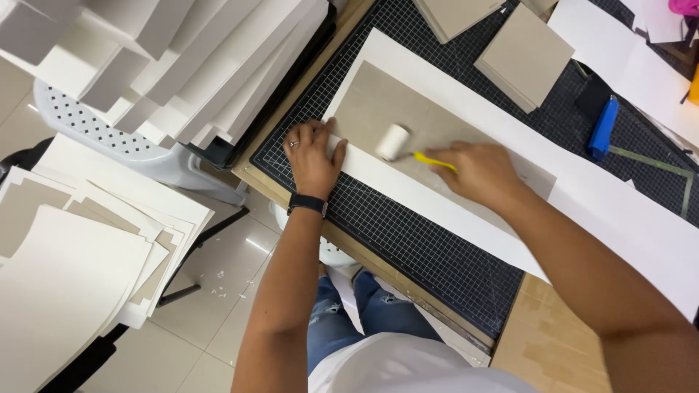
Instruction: Applying glue to a large paper sheet using a roller and then attaching cardboard panels to it in a specific arrangement.
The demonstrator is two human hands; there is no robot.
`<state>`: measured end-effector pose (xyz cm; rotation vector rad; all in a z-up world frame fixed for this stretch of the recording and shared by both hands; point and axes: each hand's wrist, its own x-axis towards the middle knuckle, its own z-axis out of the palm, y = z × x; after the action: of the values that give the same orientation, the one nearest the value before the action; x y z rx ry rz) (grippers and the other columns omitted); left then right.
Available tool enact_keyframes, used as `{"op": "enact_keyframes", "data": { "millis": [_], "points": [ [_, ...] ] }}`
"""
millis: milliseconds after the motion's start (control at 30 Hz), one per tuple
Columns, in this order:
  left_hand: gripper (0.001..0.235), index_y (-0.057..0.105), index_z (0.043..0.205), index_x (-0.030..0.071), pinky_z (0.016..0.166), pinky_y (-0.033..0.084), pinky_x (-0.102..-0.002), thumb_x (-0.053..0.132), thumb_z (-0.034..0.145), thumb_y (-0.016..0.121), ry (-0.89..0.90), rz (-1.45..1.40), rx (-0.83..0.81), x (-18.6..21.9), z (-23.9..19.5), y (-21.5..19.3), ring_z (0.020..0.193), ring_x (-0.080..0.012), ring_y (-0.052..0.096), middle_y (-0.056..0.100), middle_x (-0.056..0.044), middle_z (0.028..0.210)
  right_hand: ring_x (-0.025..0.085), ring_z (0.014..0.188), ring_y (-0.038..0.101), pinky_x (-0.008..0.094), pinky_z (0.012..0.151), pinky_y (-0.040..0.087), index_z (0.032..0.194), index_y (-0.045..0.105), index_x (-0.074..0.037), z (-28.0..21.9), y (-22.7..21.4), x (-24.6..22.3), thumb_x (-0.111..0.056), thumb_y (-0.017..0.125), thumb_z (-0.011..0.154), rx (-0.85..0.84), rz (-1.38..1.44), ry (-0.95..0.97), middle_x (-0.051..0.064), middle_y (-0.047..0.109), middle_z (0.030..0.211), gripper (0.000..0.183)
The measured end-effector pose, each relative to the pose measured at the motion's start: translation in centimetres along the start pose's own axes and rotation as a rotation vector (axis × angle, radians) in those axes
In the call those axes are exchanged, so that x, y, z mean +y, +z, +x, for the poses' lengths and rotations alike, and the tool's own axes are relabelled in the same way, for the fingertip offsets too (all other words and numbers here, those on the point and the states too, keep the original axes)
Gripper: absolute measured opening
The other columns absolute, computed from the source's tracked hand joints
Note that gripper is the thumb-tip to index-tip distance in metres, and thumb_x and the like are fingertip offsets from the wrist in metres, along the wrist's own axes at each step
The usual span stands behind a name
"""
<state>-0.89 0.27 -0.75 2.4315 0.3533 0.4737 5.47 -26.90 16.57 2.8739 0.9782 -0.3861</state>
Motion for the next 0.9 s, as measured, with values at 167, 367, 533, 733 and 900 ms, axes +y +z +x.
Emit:
{"op": "enact_keyframes", "data": {
  "millis": [167,367,533,733,900],
  "points": [
    [0.071,0.046,0.155,0.012,0.119,0.028,-0.051,0.022,0.093,0.079,-0.01,-0.092,-0.011,-0.1,-1.6,-1.7,0.136,-0.0316,0.044,0.061,-0.012,0.129,0.032,0.086,0.075,0.045,0.074,0.058,0.121,0.077,-0.038,7.8,1.5,-3.9,-0.036,0.067,0.095,0.111,0.115,-0.088,0.005,0.075,0.087,0.028],
    [0.077,0.04,0.158,0.012,0.121,0.027,-0.048,0.028,0.093,0.08,-0.043,-0.082,-0.012,-0.3,-2.2,-2.5,0.137,-0.0288,0.045,0.063,-0.011,0.13,0.034,0.089,0.076,0.045,0.077,0.058,0.121,0.079,-0.031,3.3,-2.5,-2.7,-0.029,0.07,0.092,-0.033,0.082,-0.057,0.009,0.078,0.091,0.03],
    [0.078,0.04,0.158,0.014,0.122,0.028,-0.047,0.029,0.093,0.08,-0.051,-0.096,-0.026,-0.3,-2.4,-2.5,0.136,-0.0269,0.046,0.064,-0.01,0.128,0.038,0.092,0.075,0.05,0.079,0.059,0.121,0.078,-0.031,6.3,-1.3,-4.7,-0.033,0.068,0.092,-0.029,0.064,-0.089,0.013,0.078,0.093,0.03],
    [0.072,0.046,0.152,0.012,0.121,0.031,-0.046,0.034,0.091,0.078,-0.027,-0.067,-0.009,-1.1,-2.7,-1.7,0.135,-0.0264,0.045,0.061,-0.008,0.13,0.035,0.086,0.076,0.046,0.074,0.058,0.117,0.079,-0.024,6.3,-2.3,-4.8,-0.027,0.071,0.092,0.013,0.122,-0.148,0.011,0.078,0.088,0.027],
    [0.071,0.049,0.149,0.011,0.119,0.034,-0.046,0.033,0.088,0.08,0.003,-0.072,0.034,-1.2,-2.7,-2.0,0.132,-0.0266,0.046,0.06,-0.008,0.128,0.034,0.09,0.075,0.045,0.076,0.057,0.123,0.077,-0.027,8.1,-0.2,-6.7,-0.026,0.068,0.098,0.071,0.221,-0.139,0.011,0.077,0.095,0.028]
  ]
}}
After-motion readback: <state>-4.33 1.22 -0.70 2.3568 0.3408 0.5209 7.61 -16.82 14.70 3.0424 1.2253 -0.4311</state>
